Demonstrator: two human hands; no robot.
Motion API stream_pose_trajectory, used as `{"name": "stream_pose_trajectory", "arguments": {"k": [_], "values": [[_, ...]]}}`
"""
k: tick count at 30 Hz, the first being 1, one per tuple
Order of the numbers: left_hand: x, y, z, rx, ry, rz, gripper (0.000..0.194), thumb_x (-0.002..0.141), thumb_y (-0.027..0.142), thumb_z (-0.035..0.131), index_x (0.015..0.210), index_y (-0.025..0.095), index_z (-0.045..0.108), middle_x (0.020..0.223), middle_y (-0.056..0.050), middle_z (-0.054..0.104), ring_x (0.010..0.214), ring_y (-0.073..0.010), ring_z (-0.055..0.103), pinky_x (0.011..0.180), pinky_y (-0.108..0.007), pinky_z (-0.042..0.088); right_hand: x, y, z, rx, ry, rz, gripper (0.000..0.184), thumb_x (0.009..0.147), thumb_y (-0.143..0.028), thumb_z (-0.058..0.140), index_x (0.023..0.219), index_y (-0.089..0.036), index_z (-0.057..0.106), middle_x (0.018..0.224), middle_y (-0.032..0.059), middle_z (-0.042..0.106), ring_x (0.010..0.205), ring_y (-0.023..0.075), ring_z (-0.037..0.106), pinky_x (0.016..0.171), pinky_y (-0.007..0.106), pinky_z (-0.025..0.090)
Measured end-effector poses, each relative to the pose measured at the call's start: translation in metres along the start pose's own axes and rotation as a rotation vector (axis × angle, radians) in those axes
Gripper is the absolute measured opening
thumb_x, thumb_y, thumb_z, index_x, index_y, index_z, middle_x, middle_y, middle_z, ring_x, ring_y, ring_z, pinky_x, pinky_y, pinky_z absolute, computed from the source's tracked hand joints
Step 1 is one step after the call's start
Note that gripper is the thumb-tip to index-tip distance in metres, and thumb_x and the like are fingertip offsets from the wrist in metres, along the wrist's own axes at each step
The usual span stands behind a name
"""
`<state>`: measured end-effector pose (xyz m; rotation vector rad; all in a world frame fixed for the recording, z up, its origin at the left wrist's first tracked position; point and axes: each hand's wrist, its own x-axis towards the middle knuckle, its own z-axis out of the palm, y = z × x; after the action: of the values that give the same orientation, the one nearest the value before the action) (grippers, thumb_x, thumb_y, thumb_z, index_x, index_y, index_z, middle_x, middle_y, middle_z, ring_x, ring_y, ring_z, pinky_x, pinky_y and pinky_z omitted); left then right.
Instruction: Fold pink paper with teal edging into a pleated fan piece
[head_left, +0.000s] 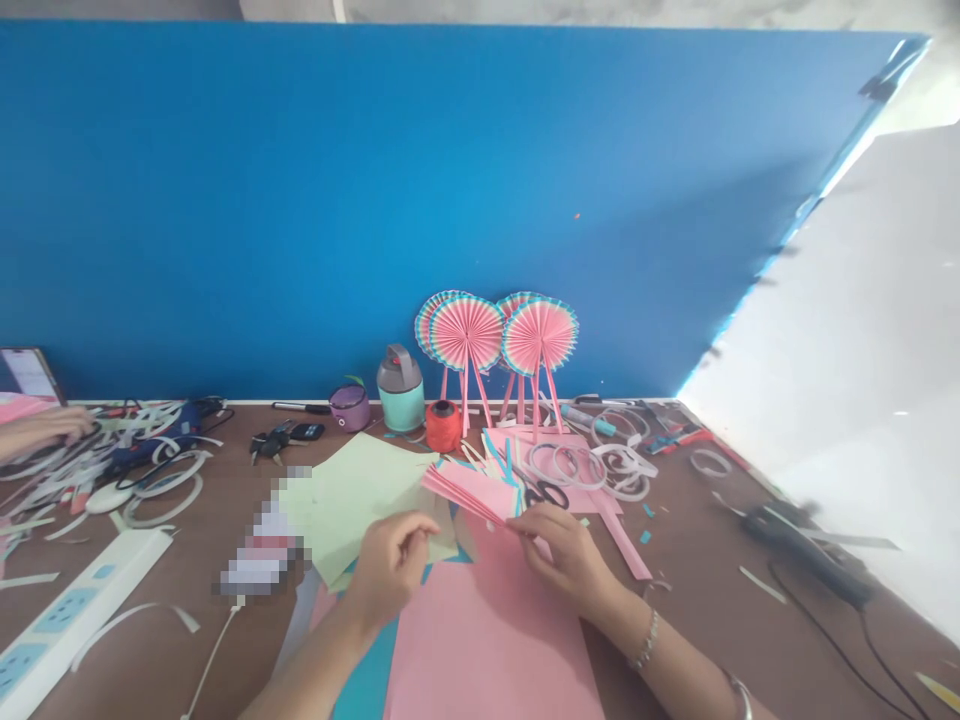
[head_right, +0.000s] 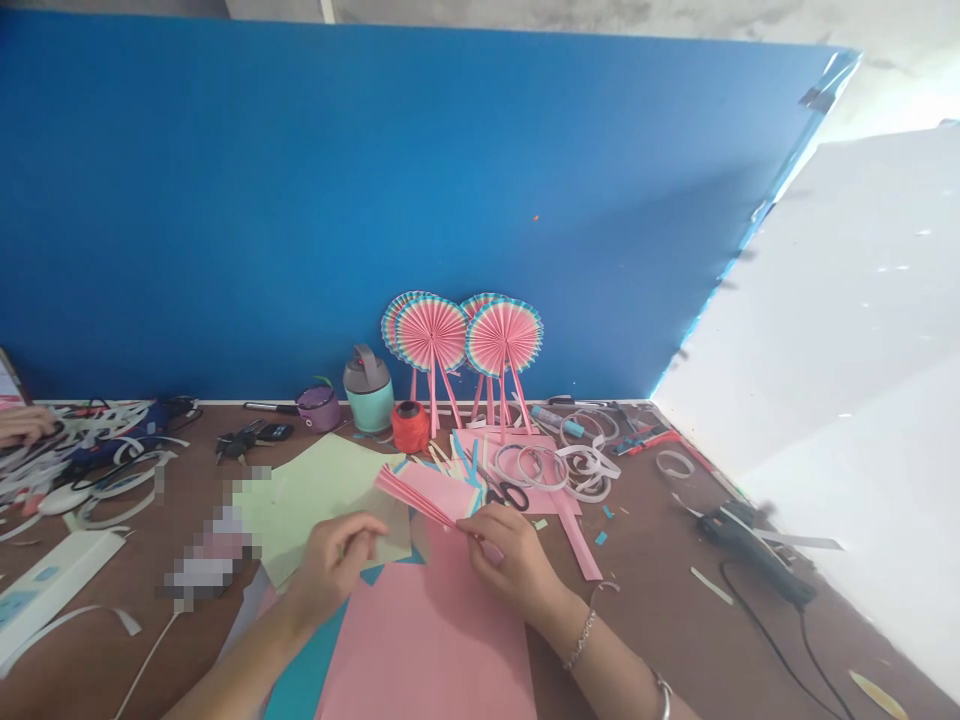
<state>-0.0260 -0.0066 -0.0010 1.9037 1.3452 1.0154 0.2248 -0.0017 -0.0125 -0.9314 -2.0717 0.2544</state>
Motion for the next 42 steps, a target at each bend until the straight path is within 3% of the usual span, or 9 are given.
{"name": "stream_pose_trajectory", "arguments": {"k": [3,8,11,16,20,26,29,35,42], "values": [[-0.002,0.008,0.014,-0.131,-0.205,-0.176,0.037,0.088,0.041,0.040,0.081,0.015,0.065,0.059,0.000,0.057,0.052,-0.0123,0.049,0.049,-0.022,0.035,-0.001,-0.007,0.002,0.021,-0.005,-0.067,0.027,0.085,-0.008,0.047,0.102,-0.021,0.062,0.085,0.0066,0.065,0.078,0.0169,0.060,0.068,0.028,0.047],[-0.003,0.012,0.029,-0.105,-0.063,-0.208,0.046,0.089,0.049,0.039,0.065,0.016,0.058,0.053,0.002,0.049,0.053,-0.0128,0.047,0.050,-0.023,0.034,-0.002,-0.017,0.007,-0.125,-0.201,-0.209,0.030,0.085,-0.007,0.045,0.105,-0.021,0.061,0.086,0.0068,0.065,0.075,0.0177,0.057,0.067,0.031,0.045],[-0.004,0.009,0.024,0.034,0.082,-0.069,0.042,0.093,0.039,0.034,0.067,0.017,0.057,0.062,0.000,0.052,0.063,-0.0151,0.050,0.058,-0.025,0.039,-0.003,-0.021,0.004,-0.184,-0.240,-0.230,0.030,0.084,-0.008,0.045,0.109,-0.020,0.058,0.092,0.0079,0.065,0.079,0.0182,0.056,0.069,0.032,0.045],[-0.008,0.011,0.012,0.468,0.238,0.322,0.036,0.091,0.016,0.035,0.121,0.020,0.055,0.091,-0.007,0.056,0.091,-0.0221,0.050,0.083,-0.037,0.037,-0.012,-0.031,-0.005,-0.342,0.088,-0.361,0.041,0.080,-0.009,0.052,0.119,-0.024,0.049,0.096,0.0089,0.063,0.093,0.0226,0.056,0.081,0.037,0.043],[-0.011,0.016,0.020,0.692,0.018,0.366,0.046,0.090,0.011,0.036,0.134,0.021,0.044,0.094,-0.008,0.056,0.091,-0.0236,0.047,0.080,-0.039,0.037,-0.011,-0.037,-0.001,-0.449,0.104,-0.324,0.037,0.083,-0.020,0.055,0.119,-0.027,0.050,0.101,0.0087,0.062,0.100,0.0245,0.054,0.087,0.039,0.037],[-0.010,0.013,0.034,0.756,-0.241,0.368,0.038,0.090,0.007,0.037,0.123,0.021,0.050,0.091,-0.006,0.054,0.087,-0.0229,0.047,0.075,-0.037,0.039,-0.005,-0.022,0.010,-0.419,-0.263,-0.119,0.019,0.083,-0.010,0.045,0.091,-0.019,0.060,0.083,0.0051,0.062,0.081,0.0191,0.050,0.074,0.035,0.031],[-0.008,0.013,0.031,0.754,-0.325,0.380,0.034,0.089,0.007,0.041,0.116,0.021,0.053,0.092,-0.006,0.055,0.086,-0.0224,0.047,0.073,-0.036,0.039,-0.008,-0.014,0.013,-0.441,-0.337,-0.104,0.015,0.077,-0.008,0.047,0.079,-0.018,0.058,0.075,0.0044,0.058,0.073,0.0183,0.046,0.069,0.034,0.029],[-0.004,0.013,0.010,0.668,-0.371,0.222,0.021,0.089,0.013,0.042,0.080,0.019,0.060,0.086,-0.004,0.058,0.082,-0.0194,0.052,0.073,-0.033,0.040,-0.011,-0.009,0.015,-0.414,-0.416,-0.051,0.014,0.078,-0.008,0.050,0.076,-0.018,0.059,0.075,0.0042,0.058,0.071,0.0175,0.047,0.064,0.031,0.029],[0.001,0.013,-0.007,0.543,-0.415,0.073,0.025,0.084,0.010,0.042,0.075,0.020,0.062,0.083,-0.003,0.064,0.083,-0.0182,0.058,0.075,-0.030,0.041,-0.007,-0.005,0.006,-0.137,-0.390,0.159,0.013,0.082,-0.010,0.053,0.085,-0.018,0.063,0.082,0.0045,0.064,0.077,0.0176,0.056,0.069,0.028,0.040]]}}
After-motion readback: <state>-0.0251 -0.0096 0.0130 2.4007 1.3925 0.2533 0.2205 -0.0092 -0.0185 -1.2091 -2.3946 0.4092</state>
